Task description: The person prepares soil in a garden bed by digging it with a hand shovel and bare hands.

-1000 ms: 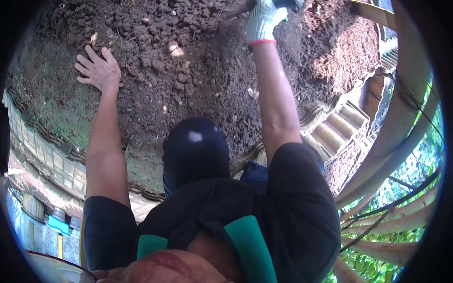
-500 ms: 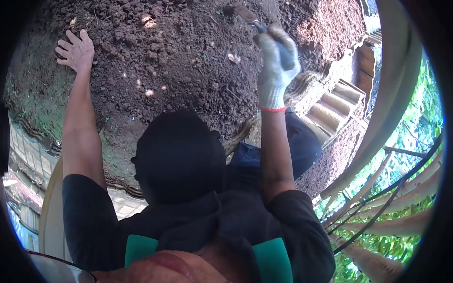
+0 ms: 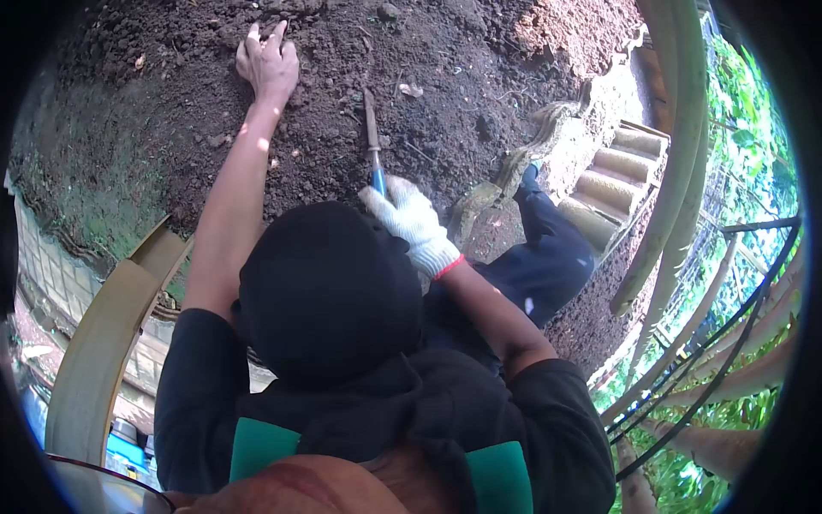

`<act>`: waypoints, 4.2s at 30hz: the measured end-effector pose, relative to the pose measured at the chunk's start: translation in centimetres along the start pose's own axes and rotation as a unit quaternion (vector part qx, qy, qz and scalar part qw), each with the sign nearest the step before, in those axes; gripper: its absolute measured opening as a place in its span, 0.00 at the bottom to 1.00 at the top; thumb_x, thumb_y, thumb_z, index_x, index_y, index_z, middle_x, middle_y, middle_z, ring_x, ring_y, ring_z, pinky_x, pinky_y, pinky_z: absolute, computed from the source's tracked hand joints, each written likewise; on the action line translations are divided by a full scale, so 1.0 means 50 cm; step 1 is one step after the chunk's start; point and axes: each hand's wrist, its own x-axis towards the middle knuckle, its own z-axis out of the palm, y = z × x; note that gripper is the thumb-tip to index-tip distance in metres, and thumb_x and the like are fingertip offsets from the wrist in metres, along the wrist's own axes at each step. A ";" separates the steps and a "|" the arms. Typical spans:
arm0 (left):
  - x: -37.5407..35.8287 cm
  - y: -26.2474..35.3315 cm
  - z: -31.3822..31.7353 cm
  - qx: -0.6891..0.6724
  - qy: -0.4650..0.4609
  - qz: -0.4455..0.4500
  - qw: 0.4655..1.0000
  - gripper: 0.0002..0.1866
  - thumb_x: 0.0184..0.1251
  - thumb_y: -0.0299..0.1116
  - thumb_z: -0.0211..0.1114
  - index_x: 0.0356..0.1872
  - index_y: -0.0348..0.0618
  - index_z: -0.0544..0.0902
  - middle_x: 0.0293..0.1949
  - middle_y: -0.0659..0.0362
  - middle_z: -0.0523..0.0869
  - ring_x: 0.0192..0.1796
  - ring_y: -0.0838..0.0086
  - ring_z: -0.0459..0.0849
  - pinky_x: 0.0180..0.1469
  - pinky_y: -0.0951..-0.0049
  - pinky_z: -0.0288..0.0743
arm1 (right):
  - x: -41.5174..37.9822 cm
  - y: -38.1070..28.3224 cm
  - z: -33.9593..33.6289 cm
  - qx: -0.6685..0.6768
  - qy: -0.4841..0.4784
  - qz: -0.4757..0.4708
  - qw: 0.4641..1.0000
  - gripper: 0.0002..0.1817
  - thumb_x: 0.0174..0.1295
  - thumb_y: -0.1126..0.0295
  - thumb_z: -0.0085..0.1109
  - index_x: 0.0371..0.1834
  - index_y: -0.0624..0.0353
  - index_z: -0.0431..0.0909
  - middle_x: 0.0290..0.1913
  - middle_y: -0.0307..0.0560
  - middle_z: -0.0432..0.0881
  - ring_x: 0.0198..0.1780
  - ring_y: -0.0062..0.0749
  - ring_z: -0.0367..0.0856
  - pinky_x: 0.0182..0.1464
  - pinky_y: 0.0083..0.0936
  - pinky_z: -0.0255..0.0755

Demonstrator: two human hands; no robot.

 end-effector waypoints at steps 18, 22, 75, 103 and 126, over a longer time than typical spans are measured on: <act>0.136 0.228 0.140 -0.046 -0.064 0.376 0.923 0.08 0.61 0.38 0.68 0.34 0.45 0.87 0.44 0.52 0.81 0.53 0.56 0.77 0.59 0.52 0.67 | 0.051 0.270 0.063 -0.308 0.107 -0.289 0.900 0.17 0.65 0.59 0.59 0.55 0.46 0.82 0.50 0.54 0.78 0.57 0.55 0.78 0.54 0.48 0.77; 0.112 0.228 0.156 -0.099 0.010 0.316 0.944 0.12 0.62 0.40 0.68 0.30 0.41 0.84 0.41 0.48 0.81 0.50 0.51 0.78 0.57 0.50 0.69 | 0.092 0.261 0.070 -0.300 0.026 -0.148 0.942 0.18 0.68 0.56 0.60 0.56 0.50 0.82 0.48 0.51 0.82 0.54 0.53 0.82 0.52 0.47 0.79; 0.002 -0.210 -0.140 -0.059 0.171 -0.064 0.981 0.17 0.64 0.33 0.70 0.54 0.46 0.89 0.53 0.53 0.88 0.56 0.54 0.82 0.66 0.57 0.72 | 0.316 -0.228 0.206 -0.128 0.066 -0.275 0.951 0.18 0.72 0.60 0.55 0.55 0.62 0.80 0.35 0.58 0.87 0.38 0.52 0.88 0.44 0.41 0.78; 0.026 -0.225 -0.094 -0.158 0.142 -0.123 0.969 0.15 0.60 0.28 0.70 0.49 0.43 0.92 0.38 0.53 0.90 0.40 0.68 0.90 0.50 0.69 0.83 | 0.286 -0.268 0.141 -0.195 0.036 -0.297 0.934 0.19 0.73 0.62 0.54 0.57 0.64 0.81 0.32 0.51 0.86 0.33 0.32 0.86 0.36 0.36 0.80; -0.010 -0.029 -0.047 -0.010 -0.131 0.205 0.970 0.42 0.63 0.53 0.72 0.79 0.88 0.63 0.84 0.45 0.47 0.86 0.42 0.40 0.82 0.28 0.34 | 0.231 -0.145 -0.086 0.111 0.189 -0.129 0.967 0.15 0.72 0.59 0.59 0.52 0.56 0.84 0.34 0.54 0.86 0.32 0.35 0.84 0.40 0.33 0.77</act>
